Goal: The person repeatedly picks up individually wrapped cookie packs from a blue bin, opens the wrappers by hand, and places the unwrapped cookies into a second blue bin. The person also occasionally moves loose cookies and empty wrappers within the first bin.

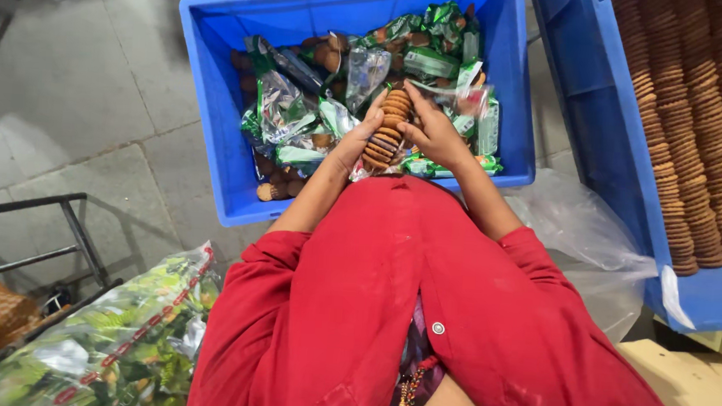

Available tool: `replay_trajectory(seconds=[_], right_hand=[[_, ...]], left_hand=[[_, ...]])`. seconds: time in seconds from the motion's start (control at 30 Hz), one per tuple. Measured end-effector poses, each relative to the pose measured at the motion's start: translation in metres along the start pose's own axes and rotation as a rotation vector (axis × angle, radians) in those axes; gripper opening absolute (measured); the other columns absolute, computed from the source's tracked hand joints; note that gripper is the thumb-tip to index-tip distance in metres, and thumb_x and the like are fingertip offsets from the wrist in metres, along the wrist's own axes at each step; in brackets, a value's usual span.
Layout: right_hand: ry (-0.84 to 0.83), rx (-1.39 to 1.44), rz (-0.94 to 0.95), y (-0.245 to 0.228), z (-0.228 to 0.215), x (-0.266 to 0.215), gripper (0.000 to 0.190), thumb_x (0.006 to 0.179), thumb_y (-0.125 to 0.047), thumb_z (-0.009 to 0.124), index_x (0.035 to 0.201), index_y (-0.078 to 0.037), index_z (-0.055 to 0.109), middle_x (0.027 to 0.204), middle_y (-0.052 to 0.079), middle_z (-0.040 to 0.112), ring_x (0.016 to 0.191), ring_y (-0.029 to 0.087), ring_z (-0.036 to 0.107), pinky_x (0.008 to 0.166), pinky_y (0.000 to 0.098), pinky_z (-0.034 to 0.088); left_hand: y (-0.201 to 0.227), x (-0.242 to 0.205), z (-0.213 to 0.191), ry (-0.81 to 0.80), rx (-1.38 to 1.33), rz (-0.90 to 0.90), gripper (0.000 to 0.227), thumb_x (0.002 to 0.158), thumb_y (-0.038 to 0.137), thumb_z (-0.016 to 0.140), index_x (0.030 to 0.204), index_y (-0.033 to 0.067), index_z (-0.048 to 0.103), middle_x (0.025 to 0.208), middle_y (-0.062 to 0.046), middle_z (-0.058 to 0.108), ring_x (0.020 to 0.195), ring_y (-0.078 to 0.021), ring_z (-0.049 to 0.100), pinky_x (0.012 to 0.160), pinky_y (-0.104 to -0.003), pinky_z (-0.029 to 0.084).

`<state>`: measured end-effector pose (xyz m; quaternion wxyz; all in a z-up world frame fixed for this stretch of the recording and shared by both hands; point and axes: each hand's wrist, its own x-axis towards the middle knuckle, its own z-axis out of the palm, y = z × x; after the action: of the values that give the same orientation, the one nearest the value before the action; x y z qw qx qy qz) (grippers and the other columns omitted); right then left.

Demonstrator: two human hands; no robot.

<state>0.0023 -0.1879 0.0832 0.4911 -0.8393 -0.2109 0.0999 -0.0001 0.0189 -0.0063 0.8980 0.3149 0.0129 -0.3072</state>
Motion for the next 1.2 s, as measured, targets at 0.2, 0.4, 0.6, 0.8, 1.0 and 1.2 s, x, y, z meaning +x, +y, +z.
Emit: replay_trajectory(seconds=[0.2, 0.4, 0.6, 0.8, 1.0, 1.2], right_hand=[[-0.101, -0.211, 0.086, 0.004, -0.009, -0.007, 0.083, 0.099, -0.026, 0.07, 0.164, -0.005, 0.021, 0.131, 0.032, 0.056, 0.118, 0.049, 0.058, 0.1, 0.048, 0.048], [0.069, 0.009, 0.068, 0.013, -0.022, -0.003, 0.084, 0.076, -0.022, 0.082, 0.149, -0.006, 0.044, 0.133, 0.022, 0.063, 0.119, 0.035, 0.065, 0.1, 0.0413, 0.054], [0.07, 0.196, 0.207, 0.032, -0.023, -0.018, 0.071, 0.071, -0.02, 0.086, 0.135, -0.008, 0.058, 0.123, 0.011, 0.072, 0.111, 0.023, 0.07, 0.094, 0.0368, 0.057], [0.211, 0.205, 0.226, 0.037, -0.027, -0.028, 0.076, 0.069, -0.022, 0.086, 0.138, -0.01, 0.055, 0.116, 0.012, 0.071, 0.104, 0.023, 0.071, 0.088, 0.0354, 0.057], [0.245, 0.195, 0.238, 0.02, -0.049, -0.04, 0.067, 0.071, -0.02, 0.087, 0.131, -0.008, 0.061, 0.105, 0.013, 0.073, 0.094, 0.022, 0.071, 0.083, 0.0341, 0.058], [0.033, 0.568, 0.169, -0.033, -0.137, -0.036, 0.068, 0.075, -0.019, 0.087, 0.136, -0.008, 0.057, 0.121, 0.006, 0.072, 0.108, 0.014, 0.069, 0.093, 0.0302, 0.059]], left_hand=[[-0.009, 0.009, -0.001, -0.026, 0.138, -0.048, 0.071, 0.108, 0.038, 0.053, 0.167, 0.0203, 0.017, 0.155, -0.01, 0.047, 0.13, -0.0231, 0.06, 0.102, -0.036, 0.055], [-0.014, 0.012, -0.005, 0.038, 0.307, -0.154, 0.075, 0.103, 0.035, 0.06, 0.165, 0.0194, 0.022, 0.139, -0.015, 0.057, 0.109, -0.0263, 0.066, 0.084, -0.04, 0.059], [-0.012, 0.013, -0.005, -0.05, 0.024, -0.444, 0.065, 0.109, 0.061, 0.044, 0.126, -0.0009, 0.055, 0.078, -0.004, 0.068, 0.052, -0.0116, 0.058, 0.043, -0.025, 0.045], [-0.003, 0.028, 0.058, 0.047, 0.269, -0.312, 0.055, 0.101, 0.055, 0.048, 0.139, 0.015, 0.047, 0.094, -0.005, 0.068, 0.063, -0.0153, 0.065, 0.048, -0.028, 0.051], [-0.014, 0.033, 0.055, 0.052, 0.213, -0.383, 0.06, 0.095, 0.057, 0.049, 0.141, 0.0175, 0.045, 0.093, -0.009, 0.07, 0.062, -0.0148, 0.065, 0.047, -0.026, 0.051], [-0.03, 0.04, -0.024, -0.232, -0.703, -0.556, 0.067, 0.114, 0.063, 0.049, 0.107, -0.003, 0.059, 0.064, 0.01, 0.037, 0.045, 0.0013, 0.031, 0.042, -0.015, 0.029]])
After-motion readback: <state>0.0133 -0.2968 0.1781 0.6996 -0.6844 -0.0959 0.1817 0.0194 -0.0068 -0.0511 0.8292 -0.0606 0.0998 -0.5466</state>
